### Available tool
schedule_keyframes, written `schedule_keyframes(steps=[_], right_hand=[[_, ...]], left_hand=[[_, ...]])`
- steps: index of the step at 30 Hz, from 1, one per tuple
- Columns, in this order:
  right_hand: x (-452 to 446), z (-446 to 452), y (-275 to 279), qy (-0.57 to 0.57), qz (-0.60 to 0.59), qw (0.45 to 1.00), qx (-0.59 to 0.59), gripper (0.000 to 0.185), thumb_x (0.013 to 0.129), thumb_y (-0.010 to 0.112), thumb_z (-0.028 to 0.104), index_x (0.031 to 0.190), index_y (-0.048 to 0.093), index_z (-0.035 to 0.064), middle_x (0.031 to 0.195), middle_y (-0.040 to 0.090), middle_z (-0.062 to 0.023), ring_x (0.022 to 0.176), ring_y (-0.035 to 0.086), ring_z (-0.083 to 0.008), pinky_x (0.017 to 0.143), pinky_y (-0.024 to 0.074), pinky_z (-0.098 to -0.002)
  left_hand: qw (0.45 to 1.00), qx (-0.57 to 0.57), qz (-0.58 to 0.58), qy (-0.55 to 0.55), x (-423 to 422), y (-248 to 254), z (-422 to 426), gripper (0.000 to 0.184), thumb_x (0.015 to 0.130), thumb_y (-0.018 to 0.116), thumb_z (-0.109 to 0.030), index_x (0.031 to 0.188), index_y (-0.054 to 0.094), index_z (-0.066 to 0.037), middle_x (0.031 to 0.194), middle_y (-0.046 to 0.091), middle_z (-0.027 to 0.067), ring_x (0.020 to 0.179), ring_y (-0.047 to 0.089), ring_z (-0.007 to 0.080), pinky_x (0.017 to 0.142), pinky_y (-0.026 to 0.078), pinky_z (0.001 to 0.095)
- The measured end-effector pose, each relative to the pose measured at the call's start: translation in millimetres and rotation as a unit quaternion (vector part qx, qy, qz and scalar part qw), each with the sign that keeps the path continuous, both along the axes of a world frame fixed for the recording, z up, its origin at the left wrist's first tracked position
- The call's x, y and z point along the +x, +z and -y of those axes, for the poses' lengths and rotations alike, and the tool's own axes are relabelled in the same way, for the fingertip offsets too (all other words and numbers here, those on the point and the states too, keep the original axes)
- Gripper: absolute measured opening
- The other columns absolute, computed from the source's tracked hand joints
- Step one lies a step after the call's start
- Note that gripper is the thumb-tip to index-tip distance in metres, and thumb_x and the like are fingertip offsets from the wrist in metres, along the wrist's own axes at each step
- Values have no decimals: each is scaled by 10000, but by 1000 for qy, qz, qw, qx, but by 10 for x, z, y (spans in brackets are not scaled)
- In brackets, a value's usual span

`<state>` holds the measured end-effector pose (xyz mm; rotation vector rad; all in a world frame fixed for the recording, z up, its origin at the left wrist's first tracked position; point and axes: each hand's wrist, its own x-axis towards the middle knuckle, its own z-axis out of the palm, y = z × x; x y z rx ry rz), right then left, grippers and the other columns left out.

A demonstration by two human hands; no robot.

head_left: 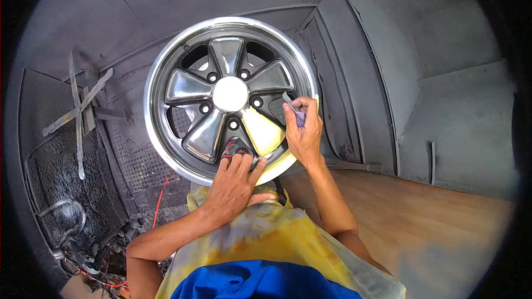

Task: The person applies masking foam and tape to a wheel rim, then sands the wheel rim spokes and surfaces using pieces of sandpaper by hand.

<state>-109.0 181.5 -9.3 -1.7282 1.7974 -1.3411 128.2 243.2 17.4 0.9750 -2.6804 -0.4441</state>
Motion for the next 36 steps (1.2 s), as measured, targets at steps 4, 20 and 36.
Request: schedule_keyframes(steps=[4,20,36], right_hand=[[-35,87,16,2,-17,999,-45,228,1083,768,137,1121,586,6,948,669,-124,731,623,-189,682,510,-369],[-440,657,36,-10,-83,990,-112,199,1003,808,102,1000,636,3,946,630,-173,803,684,-389,690,550,-471],[476,-778,358,-398,16,917,25,144,1024,785,52,1075,665,-8,944,662,-165,803,660,-288,743,540,-391]], left_hand=[[1000,-6,10,-2,-139,60,68,956,909,690,-765,1479,687,3,1103,527,104,1042,507,280,894,431,427],[998,-8,28,-54,-463,1,371,982,868,757,-750,1510,671,-12,1043,520,113,972,510,301,818,414,435],[947,-17,25,-321,-600,58,1413,963,903,731,-707,1494,651,50,1203,555,148,1174,522,318,1024,449,475]])
